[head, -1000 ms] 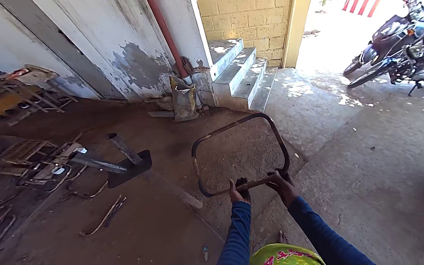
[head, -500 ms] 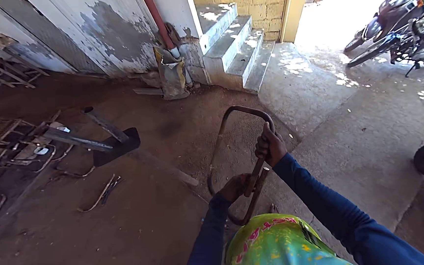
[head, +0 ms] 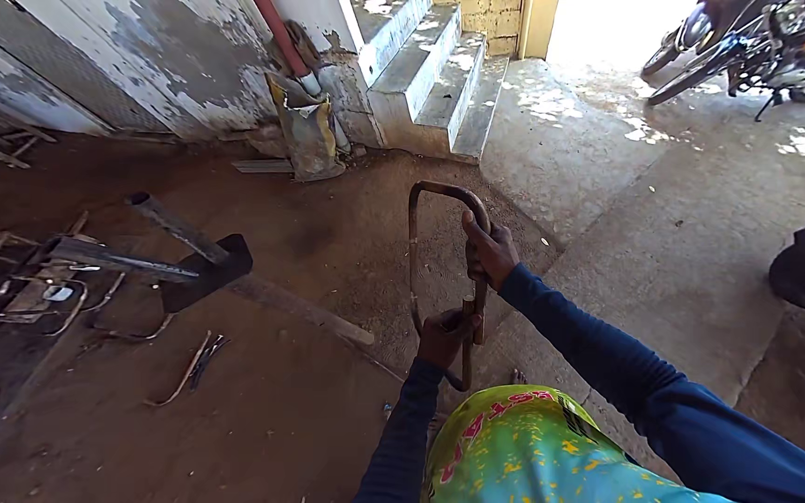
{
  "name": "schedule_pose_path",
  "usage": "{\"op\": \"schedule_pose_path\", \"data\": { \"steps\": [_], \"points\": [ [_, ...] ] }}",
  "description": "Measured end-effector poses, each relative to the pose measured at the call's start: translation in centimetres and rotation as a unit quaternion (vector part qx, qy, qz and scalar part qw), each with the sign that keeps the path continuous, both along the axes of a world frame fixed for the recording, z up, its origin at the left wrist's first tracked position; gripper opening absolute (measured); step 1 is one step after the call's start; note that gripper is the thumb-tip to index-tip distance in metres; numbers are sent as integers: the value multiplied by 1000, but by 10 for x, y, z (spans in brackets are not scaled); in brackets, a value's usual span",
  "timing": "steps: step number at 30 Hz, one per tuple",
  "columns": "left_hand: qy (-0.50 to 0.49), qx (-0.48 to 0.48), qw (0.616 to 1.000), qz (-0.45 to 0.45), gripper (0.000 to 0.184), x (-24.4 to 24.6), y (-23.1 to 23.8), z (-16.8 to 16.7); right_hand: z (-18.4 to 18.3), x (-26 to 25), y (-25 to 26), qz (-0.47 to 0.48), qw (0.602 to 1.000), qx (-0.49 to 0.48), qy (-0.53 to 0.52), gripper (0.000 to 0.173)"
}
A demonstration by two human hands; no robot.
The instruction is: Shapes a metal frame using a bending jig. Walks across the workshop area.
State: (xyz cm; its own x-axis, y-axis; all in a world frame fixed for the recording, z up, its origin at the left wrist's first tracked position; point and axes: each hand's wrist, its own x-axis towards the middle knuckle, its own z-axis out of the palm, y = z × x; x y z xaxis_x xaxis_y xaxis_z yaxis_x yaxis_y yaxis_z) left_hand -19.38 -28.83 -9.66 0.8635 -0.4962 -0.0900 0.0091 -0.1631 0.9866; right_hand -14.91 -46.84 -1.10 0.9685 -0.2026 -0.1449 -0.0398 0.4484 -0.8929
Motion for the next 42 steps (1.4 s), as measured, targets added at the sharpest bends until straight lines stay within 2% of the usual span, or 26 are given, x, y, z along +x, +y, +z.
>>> {"op": "schedule_pose_path", "data": {
  "steps": [5, 9, 15, 19, 22, 25, 27, 29, 31, 33, 35, 36, 37, 38, 39, 42],
  "points": [
    [35, -45, 998, 18, 23, -4, 4, -14, -8, 10, 6, 11, 999, -18, 45, 43],
    [52, -13, 997, 51, 21, -5, 5, -6, -10, 13, 14, 10, 997, -53, 54, 46],
    [18, -47, 995, 81, 21, -8, 4, -18, -14, 17, 22, 14, 995, -91, 48, 49],
    [-50, 57, 988, 135, 32, -19, -14, -20, -20, 20, 27, -7, 994, -100, 42, 51],
    [-63, 146, 966, 202, 61, -21, -30, -13, -18, 22, 46, -18, 989, -143, 21, 54],
    [-109, 166, 924, 326, 46, -10, -29, -17, -10, 12, 70, 15, 977, -202, -72, 48],
    [-143, 97, 900, 400, 43, 2, -18, -21, -7, 6, 79, 68, 959, -228, -152, 46],
    [-135, -27, 883, 450, 43, 13, 0, -14, -7, 1, 73, 85, 947, -252, -181, 51],
    [-57, -148, 877, 453, 36, 23, 30, 0, -15, -2, 51, 15, 936, -327, -130, 56],
    [1, -230, 871, 433, 24, 36, 62, 11, -34, 7, 13, -73, 907, -413, -35, 70],
    [47, -283, 861, 419, 2, 47, 88, 12, -59, 22, -27, -67, 894, -441, 46, 88],
    [71, -300, 857, 413, 12, 50, 97, 10, -75, 27, -42, -31, 895, -441, 67, 85],
    [88, -312, 855, 405, 15, 52, 103, 6, -90, 31, -52, 13, 899, -432, 67, 70],
    [99, -316, 855, 398, 13, 54, 108, 2, -102, 33, -56, 53, 908, -411, 57, 53],
    [107, -307, 858, 398, 11, 55, 111, 0, -110, 31, -55, 85, 915, -390, 54, 48],
    [139, -198, 869, 431, 11, 59, 111, -3, -129, 22, -48, 60, 902, -421, 74, 53]
  ]
}}
